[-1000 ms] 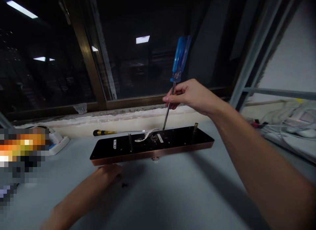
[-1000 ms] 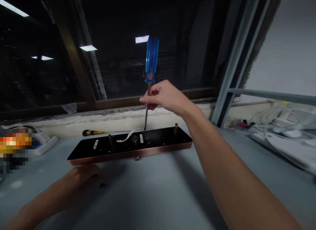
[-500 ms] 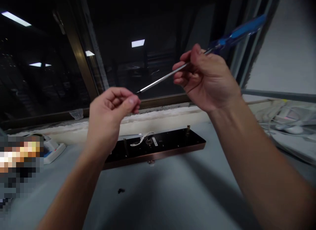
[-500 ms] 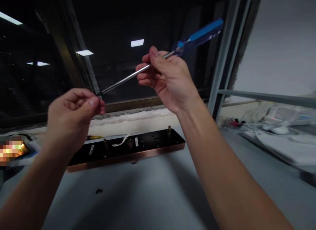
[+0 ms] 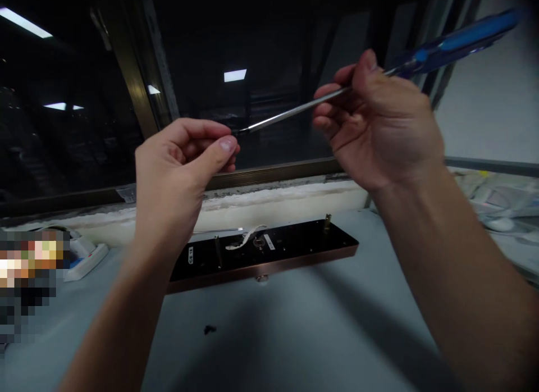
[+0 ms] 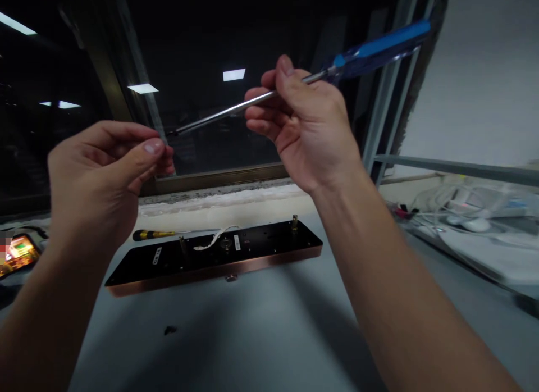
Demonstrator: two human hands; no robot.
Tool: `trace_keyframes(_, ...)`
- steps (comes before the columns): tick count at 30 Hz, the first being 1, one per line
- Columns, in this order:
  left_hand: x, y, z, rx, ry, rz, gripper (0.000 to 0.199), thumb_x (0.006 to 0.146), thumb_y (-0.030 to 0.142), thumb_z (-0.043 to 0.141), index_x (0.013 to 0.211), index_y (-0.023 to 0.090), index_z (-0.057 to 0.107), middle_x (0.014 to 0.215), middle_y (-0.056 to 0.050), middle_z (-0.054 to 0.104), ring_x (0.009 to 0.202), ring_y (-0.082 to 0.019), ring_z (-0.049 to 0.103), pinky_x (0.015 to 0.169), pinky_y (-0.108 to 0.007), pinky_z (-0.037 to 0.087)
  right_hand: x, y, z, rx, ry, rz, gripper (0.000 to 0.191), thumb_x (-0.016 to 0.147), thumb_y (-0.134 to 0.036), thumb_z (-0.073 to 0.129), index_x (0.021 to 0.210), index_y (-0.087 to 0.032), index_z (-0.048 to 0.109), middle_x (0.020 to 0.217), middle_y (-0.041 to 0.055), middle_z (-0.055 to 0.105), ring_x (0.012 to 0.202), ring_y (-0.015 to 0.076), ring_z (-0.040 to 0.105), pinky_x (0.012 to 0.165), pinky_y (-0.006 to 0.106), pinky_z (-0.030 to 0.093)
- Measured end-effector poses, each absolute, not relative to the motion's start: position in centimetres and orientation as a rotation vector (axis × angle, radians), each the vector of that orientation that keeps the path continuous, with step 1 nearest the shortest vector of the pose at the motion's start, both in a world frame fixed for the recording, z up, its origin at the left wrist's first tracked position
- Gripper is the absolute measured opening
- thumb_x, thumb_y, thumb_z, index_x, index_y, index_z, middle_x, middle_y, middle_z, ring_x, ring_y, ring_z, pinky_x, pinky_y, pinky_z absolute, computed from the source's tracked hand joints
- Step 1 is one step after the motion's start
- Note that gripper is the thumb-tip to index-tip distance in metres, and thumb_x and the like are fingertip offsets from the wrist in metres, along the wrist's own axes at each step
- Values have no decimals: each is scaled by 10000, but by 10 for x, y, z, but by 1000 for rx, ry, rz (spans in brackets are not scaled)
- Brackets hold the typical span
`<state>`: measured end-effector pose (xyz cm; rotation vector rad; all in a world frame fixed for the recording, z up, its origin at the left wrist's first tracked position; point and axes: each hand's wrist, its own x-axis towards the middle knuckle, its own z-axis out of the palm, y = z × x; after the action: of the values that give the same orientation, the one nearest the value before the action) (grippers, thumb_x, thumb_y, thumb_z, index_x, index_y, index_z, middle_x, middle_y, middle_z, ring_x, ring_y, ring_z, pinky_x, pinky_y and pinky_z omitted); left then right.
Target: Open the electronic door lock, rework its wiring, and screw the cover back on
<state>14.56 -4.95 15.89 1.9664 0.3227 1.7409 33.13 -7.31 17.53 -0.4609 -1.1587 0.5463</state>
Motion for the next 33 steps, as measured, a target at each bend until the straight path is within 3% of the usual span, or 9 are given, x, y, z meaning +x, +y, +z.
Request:
trace_keyframes(7, 141, -47, 159, 2027, 461, 1724, 71, 709, 188, 657, 774, 196, 686, 673, 43, 650, 635, -96, 610, 638, -227, 503, 332, -73, 173, -482, -1214, 528, 303, 925, -177, 357, 681, -164, 536, 612, -57, 623, 544, 14, 572, 556, 122, 468)
trace_keyframes(12, 130, -46, 166, 2190, 672, 1378, 41, 658, 180, 691, 698, 174, 698, 553, 32, 623, 542, -116, 607, 570, -230, 506, 339, -72, 169, -494, -1381, 531, 262, 901, -149, 396, 694, -154, 557, 633, -21, 646, 540, 57, 592, 542, 169, 486)
trace_keyframes(15, 125, -45, 168, 2210, 742, 1227, 27, 651, 139, 684, 674, 149, 692, 541, 18, 601, 581, -153, 626, 601, -265, 512, 339, -75, 169, -502, -1461, 510, 238, 883, -137, 420, 691, -150, 561, 640, -9, 652, 550, 72, 600, 549, 182, 492)
trace_keyframes(20, 124, -37, 164, 2037, 659, 1271, 69, 660, 125, 674, 728, 133, 676, 583, -5, 605, 669, -191, 648, 653, -315, 519, 333, -79, 172, -501, -1471, 406, 242, 885, -141, 406, 691, -175, 548, 648, -49, 652, 576, 65, 610, 558, 177, 498)
trace_keyframes(27, 126, -34, 164, 1873, 542, 1286, 40, 657, 122, 667, 691, 141, 657, 594, 11, 637, 554, -120, 624, 646, -295, 543, 331, -80, 172, -448, -1456, 412, 248, 874, -108, 400, 694, -162, 561, 648, -40, 659, 592, 74, 613, 575, 195, 503)
trace_keyframes(33, 121, -32, 164, 1867, 665, 1100, 69, 659, 165, 682, 709, 131, 648, 579, -13, 619, 625, -190, 646, 694, -391, 545, 332, -86, 171, -441, -1584, 383, 163, 846, -131, 455, 754, -172, 583, 697, -29, 651, 650, 92, 621, 632, 225, 526)
